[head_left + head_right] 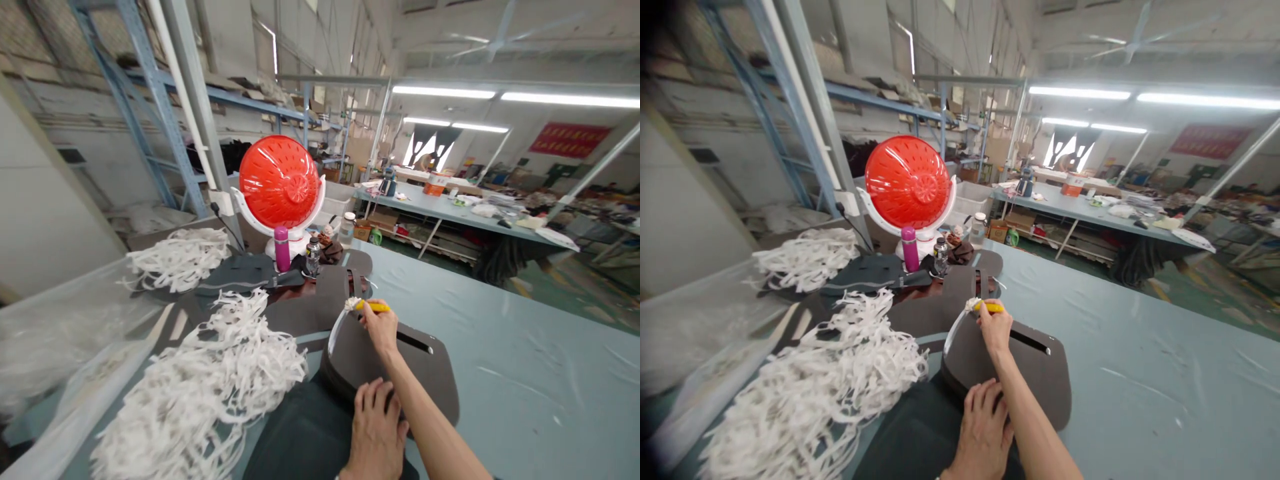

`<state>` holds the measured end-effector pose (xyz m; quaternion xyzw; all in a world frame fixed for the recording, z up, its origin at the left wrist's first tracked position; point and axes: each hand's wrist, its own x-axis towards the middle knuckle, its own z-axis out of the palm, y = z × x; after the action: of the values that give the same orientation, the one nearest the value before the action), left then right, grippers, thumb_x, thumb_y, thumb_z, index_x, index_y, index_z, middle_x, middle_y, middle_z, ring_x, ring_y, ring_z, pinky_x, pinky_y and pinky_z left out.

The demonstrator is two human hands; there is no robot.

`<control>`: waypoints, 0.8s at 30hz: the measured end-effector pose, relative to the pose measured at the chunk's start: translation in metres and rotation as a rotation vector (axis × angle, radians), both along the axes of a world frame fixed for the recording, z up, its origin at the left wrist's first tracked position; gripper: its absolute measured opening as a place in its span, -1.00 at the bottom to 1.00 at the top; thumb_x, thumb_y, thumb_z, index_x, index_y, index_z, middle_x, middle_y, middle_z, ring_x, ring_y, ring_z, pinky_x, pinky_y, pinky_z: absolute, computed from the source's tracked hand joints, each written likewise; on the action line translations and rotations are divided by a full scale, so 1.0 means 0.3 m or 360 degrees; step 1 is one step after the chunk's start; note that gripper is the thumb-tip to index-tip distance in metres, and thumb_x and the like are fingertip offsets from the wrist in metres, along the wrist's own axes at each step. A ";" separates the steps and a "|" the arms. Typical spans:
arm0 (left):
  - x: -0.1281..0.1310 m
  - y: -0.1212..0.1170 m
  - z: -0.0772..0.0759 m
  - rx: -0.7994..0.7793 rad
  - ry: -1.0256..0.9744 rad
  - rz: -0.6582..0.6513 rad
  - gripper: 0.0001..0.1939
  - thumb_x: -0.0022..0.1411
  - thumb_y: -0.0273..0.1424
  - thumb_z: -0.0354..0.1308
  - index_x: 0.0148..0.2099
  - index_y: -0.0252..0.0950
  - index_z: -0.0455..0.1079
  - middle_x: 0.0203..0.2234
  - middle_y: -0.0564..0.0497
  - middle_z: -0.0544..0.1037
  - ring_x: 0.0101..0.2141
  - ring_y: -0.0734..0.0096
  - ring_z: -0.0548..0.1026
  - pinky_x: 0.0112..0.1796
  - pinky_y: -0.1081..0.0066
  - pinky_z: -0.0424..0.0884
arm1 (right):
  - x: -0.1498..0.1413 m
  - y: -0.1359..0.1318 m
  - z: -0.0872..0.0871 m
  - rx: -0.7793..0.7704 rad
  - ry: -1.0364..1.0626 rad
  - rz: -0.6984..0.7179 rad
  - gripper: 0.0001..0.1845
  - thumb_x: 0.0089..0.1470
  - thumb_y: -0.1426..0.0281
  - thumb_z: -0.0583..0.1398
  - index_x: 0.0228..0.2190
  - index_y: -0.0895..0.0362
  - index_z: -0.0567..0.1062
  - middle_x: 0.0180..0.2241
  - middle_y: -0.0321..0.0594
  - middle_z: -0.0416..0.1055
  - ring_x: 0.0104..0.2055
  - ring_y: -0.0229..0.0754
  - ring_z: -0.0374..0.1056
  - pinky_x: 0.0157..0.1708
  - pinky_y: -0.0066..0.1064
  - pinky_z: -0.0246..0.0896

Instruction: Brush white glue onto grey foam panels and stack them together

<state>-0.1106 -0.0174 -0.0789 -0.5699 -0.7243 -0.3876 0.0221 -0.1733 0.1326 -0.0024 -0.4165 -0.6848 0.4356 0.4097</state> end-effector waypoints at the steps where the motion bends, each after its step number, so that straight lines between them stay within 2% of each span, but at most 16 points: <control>1: 0.003 0.000 0.000 -0.0001 0.0002 0.0017 -0.66 0.21 -0.26 0.06 0.04 -0.09 0.30 0.00 0.08 0.38 0.07 0.26 0.24 0.11 0.13 0.14 | -0.009 0.021 0.003 0.0006 -0.0008 -0.0043 -0.57 -0.04 0.07 0.11 -0.34 0.17 0.49 -0.71 -0.31 0.37 -0.68 -0.24 0.28 -0.63 -0.48 0.14; 3: 0.010 -0.001 0.004 -0.0012 0.0011 0.0044 -0.67 0.22 -0.26 0.04 0.05 -0.07 0.29 0.01 0.10 0.38 0.08 0.28 0.24 0.12 0.13 0.13 | 0.008 0.055 0.008 0.0041 -0.0065 -0.0104 -0.54 -0.03 0.03 0.09 -0.37 0.17 0.51 -0.71 -0.29 0.39 -0.68 -0.21 0.30 -0.59 -0.45 0.17; 5: 0.013 -0.006 0.016 -0.0032 0.0028 0.0061 -0.67 0.24 -0.27 0.03 0.06 -0.06 0.28 0.02 0.10 0.37 0.09 0.28 0.23 0.13 0.12 0.13 | 0.087 0.085 0.007 0.0109 -0.0183 -0.0231 -0.55 -0.04 0.03 0.09 -0.43 0.15 0.52 -0.72 -0.28 0.39 -0.65 -0.18 0.34 -0.51 -0.42 0.20; 8: 0.013 -0.019 0.048 -0.0093 0.0082 0.0031 -0.66 0.26 -0.31 -0.02 0.09 -0.08 0.26 0.03 0.07 0.35 0.09 0.28 0.23 0.12 0.10 0.14 | 0.308 0.126 -0.004 0.0174 -0.0428 -0.0536 -0.56 -0.05 0.04 0.09 -0.49 0.14 0.53 -0.74 -0.25 0.38 -0.56 -0.11 0.39 -0.40 -0.38 0.20; 11: 0.012 -0.029 0.079 -0.0130 0.0161 -0.0006 -0.66 0.27 -0.33 -0.03 0.10 -0.10 0.25 0.03 0.02 0.35 0.10 0.27 0.23 0.11 0.09 0.15 | 0.552 0.144 -0.004 0.0179 -0.0607 -0.0894 -0.58 -0.05 0.08 0.07 -0.50 0.15 0.53 -0.74 -0.22 0.39 -0.52 -0.06 0.40 -0.37 -0.34 0.17; 14: 0.013 -0.031 0.098 -0.0132 0.0223 -0.0008 -0.66 0.26 -0.32 -0.02 0.08 -0.14 0.27 0.02 -0.03 0.35 0.08 0.22 0.24 0.08 0.08 0.18 | 0.709 0.114 0.012 0.0151 -0.0652 -0.1066 -0.59 -0.05 0.12 0.05 -0.52 0.16 0.51 -0.73 -0.22 0.39 -0.54 -0.09 0.37 -0.39 -0.36 0.14; 17: 0.021 -0.031 0.109 -0.0137 0.0235 -0.0032 -0.67 0.26 -0.33 -0.02 0.08 -0.15 0.29 0.01 -0.06 0.36 0.07 0.20 0.25 0.08 0.09 0.17 | 0.778 0.018 0.016 0.0155 -0.0704 -0.1107 -0.60 -0.03 0.13 0.03 -0.59 0.14 0.47 -0.73 -0.23 0.37 -0.58 -0.14 0.32 -0.43 -0.40 0.11; 20: 0.032 -0.038 0.121 -0.0153 0.0155 -0.0071 -0.67 0.27 -0.34 -0.02 0.07 -0.17 0.29 0.01 -0.08 0.37 0.07 0.19 0.25 0.08 0.09 0.15 | 0.816 -0.143 0.006 0.0258 -0.0803 -0.1198 -0.61 -0.02 0.13 0.03 -0.62 0.12 0.42 -0.71 -0.26 0.35 -0.60 -0.19 0.27 -0.48 -0.42 0.06; 24: -0.003 -0.037 0.161 -0.0231 -0.0106 -0.0189 -0.69 0.29 -0.26 -0.07 0.04 -0.15 0.30 -0.01 -0.06 0.39 0.04 0.20 0.29 0.07 0.08 0.13 | 0.810 -0.359 0.016 0.0441 -0.0699 -0.1113 -0.63 0.03 0.13 0.08 -0.62 0.11 0.38 -0.70 -0.35 0.30 -0.62 -0.28 0.23 -0.51 -0.47 0.04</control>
<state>-0.1115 -0.0285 -0.0304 -0.5987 -0.7157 -0.3534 -0.0661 0.0697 0.0248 0.0025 -0.6471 -0.6256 0.0756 0.4292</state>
